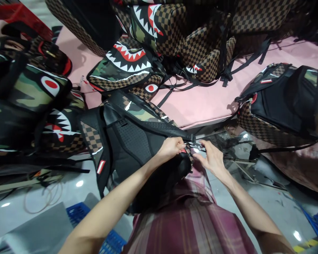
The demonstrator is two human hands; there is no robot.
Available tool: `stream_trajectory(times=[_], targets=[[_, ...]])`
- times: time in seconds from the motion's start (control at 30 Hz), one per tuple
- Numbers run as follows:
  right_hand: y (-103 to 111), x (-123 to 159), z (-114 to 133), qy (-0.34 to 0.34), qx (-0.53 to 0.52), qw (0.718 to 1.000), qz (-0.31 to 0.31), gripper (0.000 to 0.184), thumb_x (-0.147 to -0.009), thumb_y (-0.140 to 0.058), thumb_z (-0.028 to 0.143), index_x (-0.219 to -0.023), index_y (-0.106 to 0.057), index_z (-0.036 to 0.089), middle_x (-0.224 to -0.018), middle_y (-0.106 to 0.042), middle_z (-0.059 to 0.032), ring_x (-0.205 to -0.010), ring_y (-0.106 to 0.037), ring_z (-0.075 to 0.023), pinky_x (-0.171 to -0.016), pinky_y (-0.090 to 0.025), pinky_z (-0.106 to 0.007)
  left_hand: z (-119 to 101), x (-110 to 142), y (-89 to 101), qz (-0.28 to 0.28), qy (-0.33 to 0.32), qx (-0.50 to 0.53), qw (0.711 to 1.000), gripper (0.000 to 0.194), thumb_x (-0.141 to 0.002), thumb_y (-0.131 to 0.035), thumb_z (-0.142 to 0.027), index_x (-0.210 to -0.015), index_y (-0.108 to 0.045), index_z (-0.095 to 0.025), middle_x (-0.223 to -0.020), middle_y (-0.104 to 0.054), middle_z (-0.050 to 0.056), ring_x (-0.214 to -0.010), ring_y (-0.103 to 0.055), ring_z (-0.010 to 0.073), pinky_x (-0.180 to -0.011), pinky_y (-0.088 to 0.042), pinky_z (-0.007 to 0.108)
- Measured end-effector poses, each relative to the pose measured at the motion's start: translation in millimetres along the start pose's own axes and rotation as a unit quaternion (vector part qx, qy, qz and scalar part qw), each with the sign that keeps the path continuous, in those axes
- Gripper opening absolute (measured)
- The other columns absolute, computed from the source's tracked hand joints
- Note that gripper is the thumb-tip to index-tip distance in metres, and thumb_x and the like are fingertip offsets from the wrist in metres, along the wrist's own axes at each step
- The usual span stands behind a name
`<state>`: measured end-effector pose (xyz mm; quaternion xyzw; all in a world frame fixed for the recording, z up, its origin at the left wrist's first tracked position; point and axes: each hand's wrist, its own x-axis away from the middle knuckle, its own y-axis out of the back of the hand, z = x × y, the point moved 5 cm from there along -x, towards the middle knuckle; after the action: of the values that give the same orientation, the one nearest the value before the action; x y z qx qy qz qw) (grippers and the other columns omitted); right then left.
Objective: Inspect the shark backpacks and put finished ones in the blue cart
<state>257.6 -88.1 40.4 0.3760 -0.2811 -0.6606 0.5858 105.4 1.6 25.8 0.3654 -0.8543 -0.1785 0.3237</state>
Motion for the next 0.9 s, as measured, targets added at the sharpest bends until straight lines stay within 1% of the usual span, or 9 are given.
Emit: stream_trajectory(times=[0.07, 0.1, 0.2, 0.33, 0.5, 0.67, 0.73, 0.8, 0.9], targets=[[-1, 7, 7, 0.036, 0.066, 0.997, 0.008, 0.027, -0.088, -0.049, 0.037, -0.104, -0.057, 0.017, -0.09, -0.063, -0.0062, -0.079, -0.054, -0.0198, -0.069, -0.035, -0.029, 10, -1, -2.3, -0.006, 0.02, 0.104, 0.994, 0.023, -0.075, -0.053, -0.038, -0.066, -0.056, -0.017, -0.056, -0.062, 0.001, -0.053, -0.058, 0.0133, -0.053, -0.043, 0.022], [-2, 8, 10, 0.054, 0.096, 0.994, 0.01, 0.022, -0.089, -0.048, 0.034, -0.1, -0.059, 0.017, -0.087, -0.063, -0.0056, -0.078, -0.053, -0.0195, -0.068, -0.033, -0.03, 14, -1, -3.6, -0.012, 0.026, 0.131, 0.991, 0.024, -0.074, -0.055, -0.039, -0.065, -0.055, -0.016, -0.055, -0.061, 0.0, -0.051, -0.057, 0.0128, -0.052, -0.043, 0.021], [-5, 6, 21, 0.093, 0.168, 0.981, -0.004, 0.019, -0.09, -0.047, 0.029, -0.094, -0.062, 0.017, -0.084, -0.064, -0.0048, -0.075, -0.049, -0.019, -0.066, -0.029, -0.032, 18, -1, -6.4, -0.025, 0.031, 0.148, 0.988, 0.023, -0.071, -0.057, -0.038, -0.064, -0.056, -0.016, -0.053, -0.06, 0.0, -0.049, -0.056, 0.0117, -0.051, -0.043, 0.021], [-5, -3, 32, 0.138, 0.228, 0.964, -0.008, 0.018, -0.09, -0.047, 0.022, -0.096, -0.063, 0.016, -0.084, -0.065, -0.0053, -0.076, -0.047, -0.0186, -0.066, -0.026, -0.033, 17, 0, -6.8, -0.032, 0.038, 0.155, 0.987, 0.021, -0.07, -0.057, -0.036, -0.062, -0.055, -0.017, -0.05, -0.058, -0.002, -0.047, -0.055, 0.0113, -0.049, -0.042, 0.02], [-6, -12, 48, 0.176, 0.279, 0.943, 0.048, 0.016, -0.087, -0.047, 0.012, -0.086, -0.063, 0.014, -0.077, -0.062, -0.0062, -0.074, -0.046, -0.0201, -0.064, -0.024, -0.033, 15, 3, -6.6, -0.038, 0.027, 0.14, 0.989, 0.02, -0.071, -0.057, -0.035, -0.061, -0.054, -0.017, -0.051, -0.058, -0.002, -0.048, -0.056, 0.0116, -0.05, -0.042, 0.021], [-12, -24, 67, 0.212, 0.287, 0.925, 0.129, 0.02, -0.084, -0.043, 0.005, -0.08, -0.061, 0.013, -0.077, -0.061, -0.0092, -0.076, -0.048, -0.0219, -0.064, -0.026, -0.033, 17, 3, -7.9, -0.045, 0.016, 0.132, 0.99, 0.018, -0.071, -0.056, -0.032, -0.061, -0.054, -0.017, -0.053, -0.06, -0.001, -0.051, -0.057, 0.0116, -0.051, -0.043, 0.02], [-13, -28, 70, 0.212, 0.284, 0.922, 0.153, 0.019, -0.083, -0.044, 0.005, -0.08, -0.061, 0.013, -0.078, -0.061, -0.0097, -0.078, -0.05, -0.0226, -0.064, -0.028, -0.034, 19, 1, -7.1, -0.048, 0.013, 0.142, 0.989, 0.018, -0.07, -0.056, -0.032, -0.06, -0.054, -0.017, -0.052, -0.059, -0.001, -0.05, -0.056, 0.0114, -0.05, -0.043, 0.02], [-9, -31, 66, 0.196, 0.266, 0.929, 0.165, 0.017, -0.084, -0.047, 0.009, -0.078, -0.062, 0.014, -0.076, -0.062, -0.0092, -0.077, -0.051, -0.0225, -0.065, -0.03, -0.034, 19, 1, -5.9, -0.05, 0.02, 0.164, 0.985, 0.018, -0.069, -0.057, -0.031, -0.061, -0.055, -0.016, -0.053, -0.06, -0.001, -0.049, -0.055, 0.0112, -0.05, -0.044, 0.021], [16, -30, 34, 0.127, 0.195, 0.962, 0.144, 0.012, -0.085, -0.053, 0.022, -0.084, -0.064, 0.018, -0.081, -0.065, -0.0064, -0.079, -0.055, -0.0203, -0.067, -0.034, -0.031, 8, 9, -5.8, -0.031, 0.017, 0.195, 0.98, 0.019, -0.071, -0.054, -0.032, -0.064, -0.058, -0.015, -0.058, -0.063, 0.002, -0.052, -0.057, 0.0126, -0.051, -0.046, 0.023]])
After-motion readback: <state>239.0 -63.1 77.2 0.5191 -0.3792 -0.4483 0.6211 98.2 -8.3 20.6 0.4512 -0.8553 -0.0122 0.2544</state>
